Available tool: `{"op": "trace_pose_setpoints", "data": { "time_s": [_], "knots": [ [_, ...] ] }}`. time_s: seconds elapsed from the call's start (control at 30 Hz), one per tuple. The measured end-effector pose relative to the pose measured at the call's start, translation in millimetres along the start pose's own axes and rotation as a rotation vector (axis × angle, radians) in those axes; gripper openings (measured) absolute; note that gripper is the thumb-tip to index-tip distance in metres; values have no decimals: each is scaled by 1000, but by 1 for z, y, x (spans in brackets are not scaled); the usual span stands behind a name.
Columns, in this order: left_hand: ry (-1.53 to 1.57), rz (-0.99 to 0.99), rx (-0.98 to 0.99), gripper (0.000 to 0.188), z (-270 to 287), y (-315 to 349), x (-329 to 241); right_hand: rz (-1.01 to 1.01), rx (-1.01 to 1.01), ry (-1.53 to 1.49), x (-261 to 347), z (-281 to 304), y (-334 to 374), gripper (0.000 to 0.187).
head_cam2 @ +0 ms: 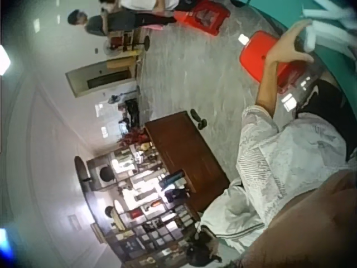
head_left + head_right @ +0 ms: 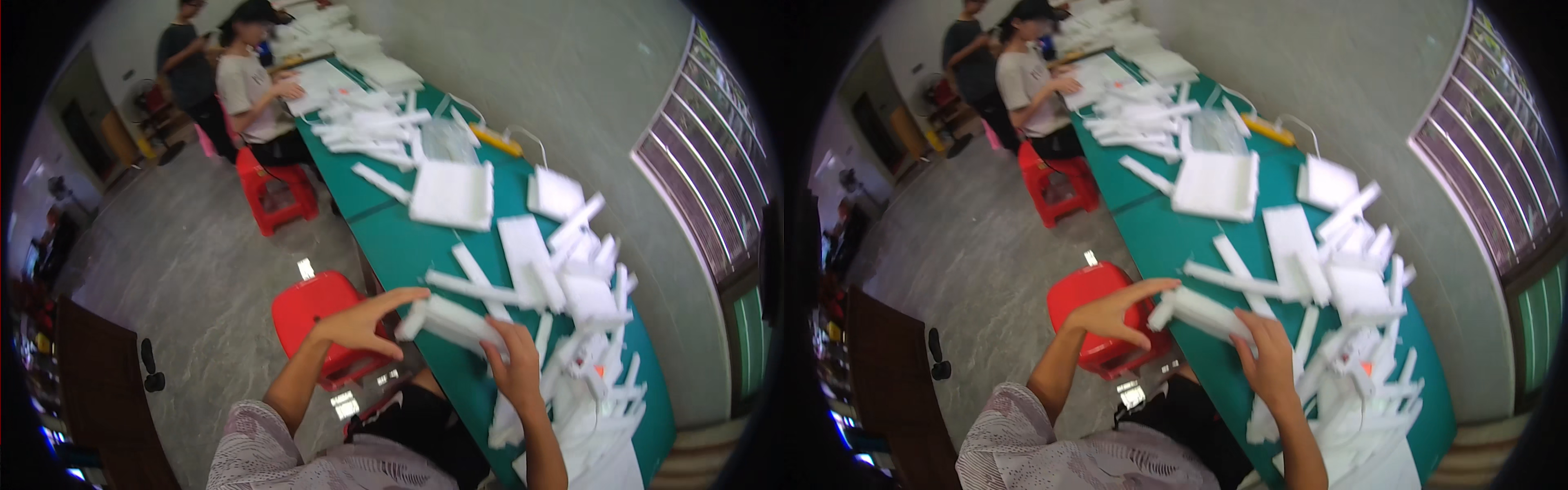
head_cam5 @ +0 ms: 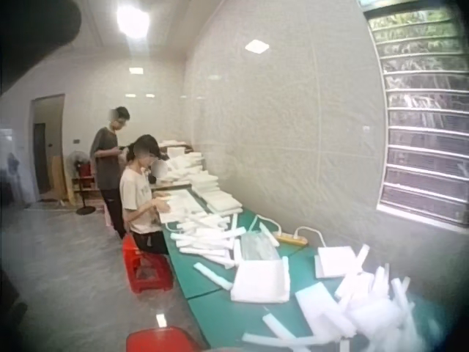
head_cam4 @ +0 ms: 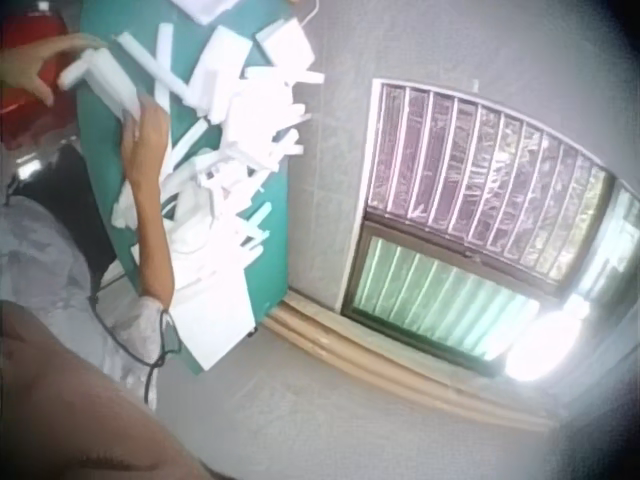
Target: Using a hot glue gun to apply glue to foam pieces and assemble them into a rectangular frame or box structure.
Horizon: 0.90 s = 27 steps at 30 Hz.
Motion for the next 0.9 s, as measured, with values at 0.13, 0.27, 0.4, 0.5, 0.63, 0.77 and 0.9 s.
{"op": "trace_pose_setpoints", "data": {
  "time_s": [0.13,0.27,0.4,0.5,0.63,0.77,0.9],
  "knots": [
    [39,141,-102,80,0,-2,16,-27,-1,-75,8,10,-5,37],
    [129,131,-87,79,-13,-13,26,16,2,-7,5,16,-3,34],
    [334,100,-103,74,-24,-13,28,2,54,20,-3,9,2,31],
    [376,100,-112,68,-27,-13,21,1,80,39,-3,9,3,30],
    [233,42,-64,58,-30,-9,18,15,117,36,0,7,0,30],
    [324,79,-78,54,-39,-5,19,26,145,37,1,5,3,28],
    [513,184,-108,48,-39,-3,24,-45,192,32,-4,3,5,26]
  ]
}}
Point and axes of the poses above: each hand's wrist, its own y-axis away from the middle knuckle, its own z-axis out of the back of the hand, x = y × z, the point moved 5 cm from there along -y, towards the middle knuckle, and after that the axes turned 5 degrees about -y, right-handed, at the moved point
